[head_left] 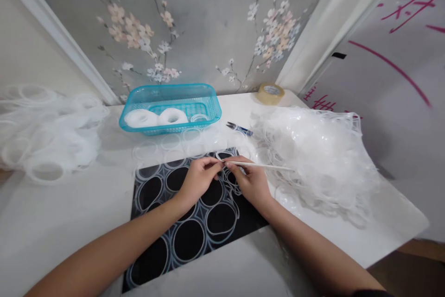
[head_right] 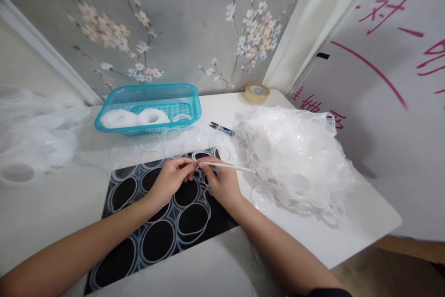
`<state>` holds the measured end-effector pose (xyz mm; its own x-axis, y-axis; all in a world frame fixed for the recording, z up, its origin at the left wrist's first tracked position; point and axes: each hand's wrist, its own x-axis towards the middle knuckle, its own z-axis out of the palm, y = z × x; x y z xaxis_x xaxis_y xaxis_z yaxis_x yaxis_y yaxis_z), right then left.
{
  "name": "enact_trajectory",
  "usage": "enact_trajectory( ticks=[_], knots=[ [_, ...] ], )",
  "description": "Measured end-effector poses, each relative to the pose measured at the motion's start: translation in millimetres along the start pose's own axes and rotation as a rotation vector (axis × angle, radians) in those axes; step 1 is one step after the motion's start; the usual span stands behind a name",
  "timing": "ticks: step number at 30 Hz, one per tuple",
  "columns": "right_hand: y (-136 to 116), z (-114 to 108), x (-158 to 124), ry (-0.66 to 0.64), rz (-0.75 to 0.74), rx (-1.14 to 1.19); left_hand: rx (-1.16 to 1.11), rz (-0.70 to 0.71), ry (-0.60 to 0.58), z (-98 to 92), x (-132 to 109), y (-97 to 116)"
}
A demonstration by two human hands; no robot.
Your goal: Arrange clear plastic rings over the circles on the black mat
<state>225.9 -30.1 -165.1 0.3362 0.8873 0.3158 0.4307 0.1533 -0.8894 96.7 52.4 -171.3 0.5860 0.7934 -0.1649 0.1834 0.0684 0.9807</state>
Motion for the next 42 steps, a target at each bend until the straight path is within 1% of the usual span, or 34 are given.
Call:
enact_trajectory(
  ticks=[5, 7, 9, 11, 12, 14, 16, 19, 23, 27, 33, 38, 42],
  knots=[
    [8, 1, 4, -0.041, -0.219, -0.257, -0.018, 0.000, 0.039, 1.0, 3, 0],
    [13, -6, 13, -0.013, -0.250, -0.354, 0.002, -0.009, 0.056, 1.0, 3, 0],
    [17, -16, 23, 0.071, -0.203, -0.382, 0.018, -0.019, 0.063, 1.0, 4, 1],
    [18, -25, 30, 0.131, -0.103, -0.315, 0.001, -0.038, 0.049, 0.9, 4, 2],
    [17, -27, 31, 0.132, -0.049, -0.251, -0.020, -0.050, 0.038, 0.9, 4, 2],
    [14, -27, 28, 0.088, 0.030, -0.097, -0.055, -0.064, 0.020, 0.8, 4, 3],
    [12, -21, 21, 0.036, 0.083, 0.036, -0.043, -0.059, 0.009, 0.9, 3, 4],
    [10, -8, 13, -0.001, 0.130, 0.152, 0.029, -0.031, -0.010, 1.3, 1, 5],
    [11, -1, 11, 0.007, 0.149, 0.218, 0.048, -0.022, -0.004, 1.8, 0, 5],
    [10, -1, 11, 0.025, 0.149, 0.228, 0.031, -0.050, 0.011, 2.2, 3, 3],
    [8, 1, 10, 0.026, 0.165, 0.209, 0.046, -0.055, 0.026, 3.1, 5, 0],
    [9, -1, 10, -0.022, 0.163, 0.187, 0.098, -0.029, 0.009, 2.7, 2, 1],
    [7, -4, 10, -0.052, 0.154, 0.121, 0.141, 0.009, 0.006, 3.1, 0, 3]
  ],
)
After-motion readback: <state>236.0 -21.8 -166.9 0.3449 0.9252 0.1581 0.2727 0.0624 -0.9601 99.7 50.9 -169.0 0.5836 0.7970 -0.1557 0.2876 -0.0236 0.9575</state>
